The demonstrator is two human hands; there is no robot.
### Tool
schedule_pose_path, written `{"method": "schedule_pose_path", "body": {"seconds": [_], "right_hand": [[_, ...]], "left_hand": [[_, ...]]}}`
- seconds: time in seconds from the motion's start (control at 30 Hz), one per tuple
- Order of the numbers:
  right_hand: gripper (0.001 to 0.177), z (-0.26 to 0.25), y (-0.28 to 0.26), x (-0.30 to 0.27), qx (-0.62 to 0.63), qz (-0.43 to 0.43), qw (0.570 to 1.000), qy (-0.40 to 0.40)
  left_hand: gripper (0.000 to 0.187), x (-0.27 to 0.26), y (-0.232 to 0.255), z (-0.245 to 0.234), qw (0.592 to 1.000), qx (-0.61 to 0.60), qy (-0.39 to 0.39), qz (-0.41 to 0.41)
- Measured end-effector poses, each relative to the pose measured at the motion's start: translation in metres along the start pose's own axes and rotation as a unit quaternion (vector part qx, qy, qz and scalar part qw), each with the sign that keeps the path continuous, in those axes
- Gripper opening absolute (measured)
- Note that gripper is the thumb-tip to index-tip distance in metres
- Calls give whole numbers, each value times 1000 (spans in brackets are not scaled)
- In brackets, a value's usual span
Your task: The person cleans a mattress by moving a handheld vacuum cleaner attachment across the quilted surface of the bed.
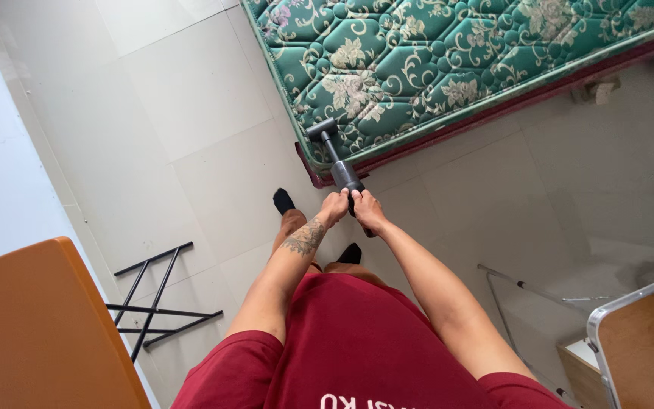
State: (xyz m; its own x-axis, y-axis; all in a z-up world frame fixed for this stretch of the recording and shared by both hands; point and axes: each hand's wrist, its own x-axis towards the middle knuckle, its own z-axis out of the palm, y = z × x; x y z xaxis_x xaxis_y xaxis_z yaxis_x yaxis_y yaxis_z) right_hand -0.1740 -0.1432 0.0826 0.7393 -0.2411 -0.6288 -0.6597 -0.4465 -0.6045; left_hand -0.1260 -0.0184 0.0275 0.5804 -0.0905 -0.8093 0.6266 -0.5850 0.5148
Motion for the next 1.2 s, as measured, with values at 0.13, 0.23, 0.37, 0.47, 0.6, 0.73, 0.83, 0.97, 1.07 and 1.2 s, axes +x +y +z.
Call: {"method": "schedule_pose_path", "body": {"seconds": [0.13, 0.23, 0.37, 0.47, 0.6, 0.73, 0.83, 0.97, 1.07, 1.2], "right_hand": [[53, 16, -20, 42, -9, 0, 1000, 16], [55, 35, -39, 82, -36, -32, 998, 42], [54, 58, -84, 134, -7, -17, 998, 57], [55, 76, -123, 170, -4, -9, 997, 82], [59, 94, -189, 235, -12, -12, 994, 105], [61, 98, -255, 290, -16, 8, 994, 106], [61, 92, -290, 320, -3, 13, 996, 91], [52, 77, -313, 327, 61, -3, 997, 45], [46, 58, -324, 308, 129, 38, 991, -26], [45, 38, -320, 276, 110, 49, 992, -42]], "left_hand": [[69, 24, 20, -34, 1000, -1, -1, 3], [71, 52, 36, -68, 1000, 6, -18, -6], [71, 102, 56, -126, 998, 11, -30, 54], [69, 140, 70, -165, 994, 33, -22, 100], [70, 193, 105, -231, 995, 49, -29, 84], [71, 230, 142, -280, 978, 50, 28, 199], [66, 242, 169, -305, 998, -15, -6, 65], [64, 240, 193, -323, 997, -35, -6, 62], [63, 239, 194, -318, 997, -41, -12, 61], [62, 237, 178, -290, 996, -43, -18, 70]]}}
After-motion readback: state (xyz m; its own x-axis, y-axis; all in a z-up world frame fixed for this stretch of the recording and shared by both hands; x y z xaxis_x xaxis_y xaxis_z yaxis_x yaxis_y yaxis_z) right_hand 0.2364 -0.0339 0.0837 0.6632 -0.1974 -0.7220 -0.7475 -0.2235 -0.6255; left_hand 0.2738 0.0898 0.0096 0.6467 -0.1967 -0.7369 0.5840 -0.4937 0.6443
